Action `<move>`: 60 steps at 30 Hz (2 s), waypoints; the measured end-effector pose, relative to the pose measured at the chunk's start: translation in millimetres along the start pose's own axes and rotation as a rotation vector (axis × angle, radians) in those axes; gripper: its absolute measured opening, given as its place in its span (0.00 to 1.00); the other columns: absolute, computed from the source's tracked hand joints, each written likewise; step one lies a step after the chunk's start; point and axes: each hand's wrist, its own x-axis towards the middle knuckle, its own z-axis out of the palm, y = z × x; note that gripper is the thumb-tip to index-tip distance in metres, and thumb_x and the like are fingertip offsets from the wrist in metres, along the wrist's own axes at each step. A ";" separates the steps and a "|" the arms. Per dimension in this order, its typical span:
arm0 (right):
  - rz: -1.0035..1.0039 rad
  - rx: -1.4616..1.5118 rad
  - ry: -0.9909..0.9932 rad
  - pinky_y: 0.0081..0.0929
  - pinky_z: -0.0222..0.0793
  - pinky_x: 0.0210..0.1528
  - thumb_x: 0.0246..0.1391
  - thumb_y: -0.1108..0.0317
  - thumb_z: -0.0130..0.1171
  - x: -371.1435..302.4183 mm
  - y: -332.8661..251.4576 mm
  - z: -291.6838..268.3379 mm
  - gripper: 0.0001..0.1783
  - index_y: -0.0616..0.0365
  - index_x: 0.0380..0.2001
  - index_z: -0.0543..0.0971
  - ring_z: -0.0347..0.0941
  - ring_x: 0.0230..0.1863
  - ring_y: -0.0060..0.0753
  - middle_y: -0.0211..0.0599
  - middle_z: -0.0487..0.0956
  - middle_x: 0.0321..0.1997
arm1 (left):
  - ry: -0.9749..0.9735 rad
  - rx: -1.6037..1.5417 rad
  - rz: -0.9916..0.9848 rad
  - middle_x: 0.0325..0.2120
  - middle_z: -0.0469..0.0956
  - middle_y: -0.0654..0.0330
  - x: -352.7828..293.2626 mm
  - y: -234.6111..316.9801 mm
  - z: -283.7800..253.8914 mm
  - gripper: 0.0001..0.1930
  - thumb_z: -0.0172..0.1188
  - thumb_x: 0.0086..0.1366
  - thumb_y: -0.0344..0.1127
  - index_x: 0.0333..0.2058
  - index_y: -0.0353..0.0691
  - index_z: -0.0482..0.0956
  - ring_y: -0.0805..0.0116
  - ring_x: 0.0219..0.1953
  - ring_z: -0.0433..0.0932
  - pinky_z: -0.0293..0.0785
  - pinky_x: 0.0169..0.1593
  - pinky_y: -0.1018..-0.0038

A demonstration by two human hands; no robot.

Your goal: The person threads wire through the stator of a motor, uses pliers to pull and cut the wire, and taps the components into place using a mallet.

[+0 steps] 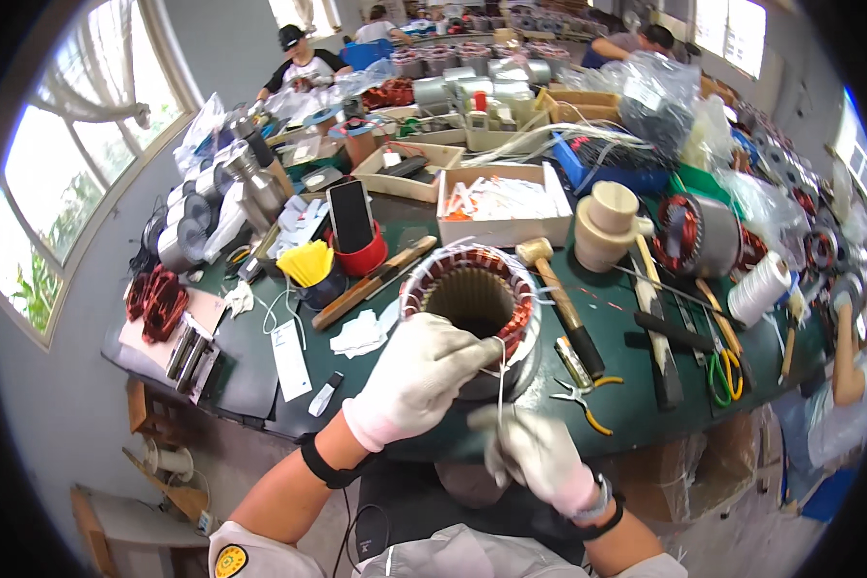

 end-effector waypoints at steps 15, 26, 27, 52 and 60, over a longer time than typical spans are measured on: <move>-0.435 0.329 0.465 0.30 0.56 0.24 0.72 0.50 0.60 24.2 -4.5 9.2 0.26 0.64 0.31 0.74 0.62 0.19 0.28 0.36 0.68 0.17 | -0.035 -0.138 -0.066 0.30 0.78 0.63 -12.0 -16.8 3.2 0.19 0.74 0.54 0.32 0.47 0.44 0.87 0.58 0.31 0.78 0.70 0.37 0.61; -0.498 0.261 0.277 0.27 0.71 0.28 0.73 0.61 0.56 15.7 -0.9 -0.4 0.21 0.69 0.29 0.78 0.75 0.22 0.29 0.40 0.80 0.21 | 0.002 -0.083 -0.106 0.36 0.84 0.59 -5.0 -10.5 -3.8 0.21 0.77 0.55 0.34 0.48 0.40 0.85 0.57 0.37 0.82 0.72 0.42 0.62; -0.524 0.219 0.263 0.27 0.71 0.28 0.73 0.61 0.56 16.0 0.2 0.5 0.21 0.69 0.29 0.78 0.75 0.22 0.29 0.40 0.80 0.21 | -0.054 -0.106 -0.170 0.37 0.85 0.59 -3.0 -8.2 -5.2 0.22 0.77 0.55 0.34 0.49 0.40 0.85 0.57 0.37 0.82 0.72 0.43 0.62; -0.682 -1.134 0.447 0.36 0.69 0.23 0.59 0.73 0.61 17.0 3.2 3.7 0.06 0.55 0.39 0.76 0.76 0.22 0.41 0.35 0.74 0.22 | 0.010 0.091 -0.140 0.35 0.82 0.60 -7.6 -5.0 -10.7 0.16 0.77 0.53 0.32 0.42 0.41 0.86 0.55 0.44 0.80 0.71 0.63 0.55; -0.714 -1.331 0.406 0.32 0.69 0.22 0.56 0.71 0.60 23.8 6.9 0.9 0.11 0.57 0.43 0.78 0.73 0.20 0.33 0.29 0.72 0.23 | -0.085 0.056 -0.131 0.35 0.82 0.59 3.0 -6.5 -20.5 0.17 0.78 0.52 0.32 0.41 0.41 0.87 0.55 0.43 0.80 0.73 0.54 0.59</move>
